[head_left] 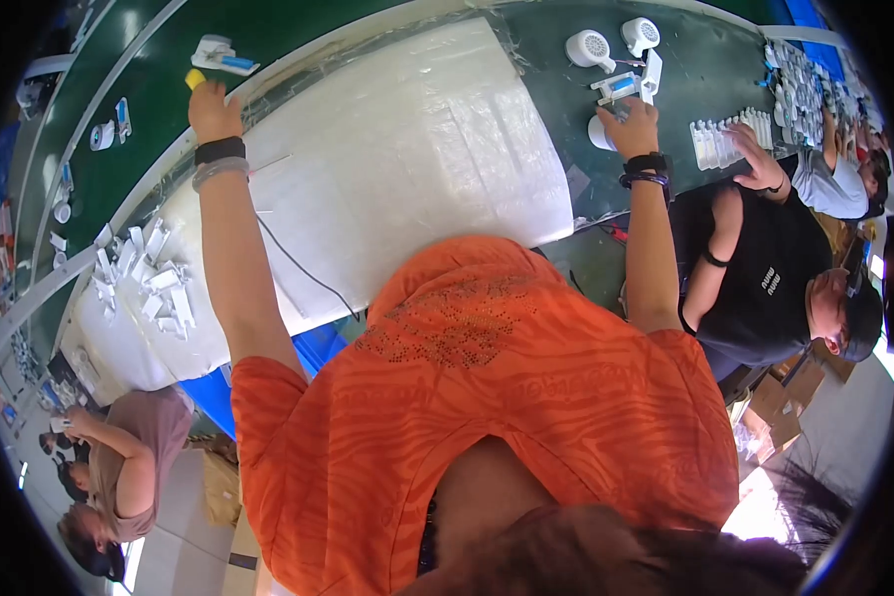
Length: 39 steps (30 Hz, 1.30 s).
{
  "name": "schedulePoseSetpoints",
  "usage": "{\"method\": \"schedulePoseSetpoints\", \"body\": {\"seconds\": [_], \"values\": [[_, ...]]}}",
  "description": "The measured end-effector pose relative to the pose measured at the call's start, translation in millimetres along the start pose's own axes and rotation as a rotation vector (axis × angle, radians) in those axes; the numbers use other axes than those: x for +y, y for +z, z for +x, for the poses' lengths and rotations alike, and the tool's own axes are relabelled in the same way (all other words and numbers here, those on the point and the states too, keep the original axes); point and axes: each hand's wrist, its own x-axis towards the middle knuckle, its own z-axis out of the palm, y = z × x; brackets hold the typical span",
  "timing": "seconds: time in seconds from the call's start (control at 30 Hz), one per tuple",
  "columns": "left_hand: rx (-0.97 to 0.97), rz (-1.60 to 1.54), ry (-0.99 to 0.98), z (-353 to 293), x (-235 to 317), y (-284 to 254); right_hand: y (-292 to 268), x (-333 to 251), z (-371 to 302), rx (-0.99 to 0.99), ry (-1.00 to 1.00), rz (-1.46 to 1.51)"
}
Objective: The person is assembling plastic parts onto yellow electronic components at a factory workstation.
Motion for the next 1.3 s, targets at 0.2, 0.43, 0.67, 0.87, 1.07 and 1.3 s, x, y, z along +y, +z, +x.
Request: {"method": "schedulePoseSetpoints", "body": {"seconds": [0.2, 0.43, 0.67, 0.87, 1.07, 1.3], "values": [[-0.042, 0.858, 0.255, -54, -61, -34, 6, 3, -20, -0.327, -0.037, 0.192], [-0.233, 0.434, -0.200, -167, -74, 75, 16, 6, -44, -0.160, 0.124, 0.280], [-0.750, 0.696, 0.020, -218, -91, 122, -42, -46, -65, -0.581, 0.126, 1.258], [-0.765, 0.685, 0.223, -235, -93, 145, -93, -127, -95, -0.878, -0.070, 1.472], [-1.008, 0.623, 0.223, -235, -60, 130, -108, -145, -103, -1.302, -0.180, 1.372], [-0.834, 0.128, -0.533, -223, -41, 109, -112, -161, -113, -1.505, -0.233, 1.343]]}}
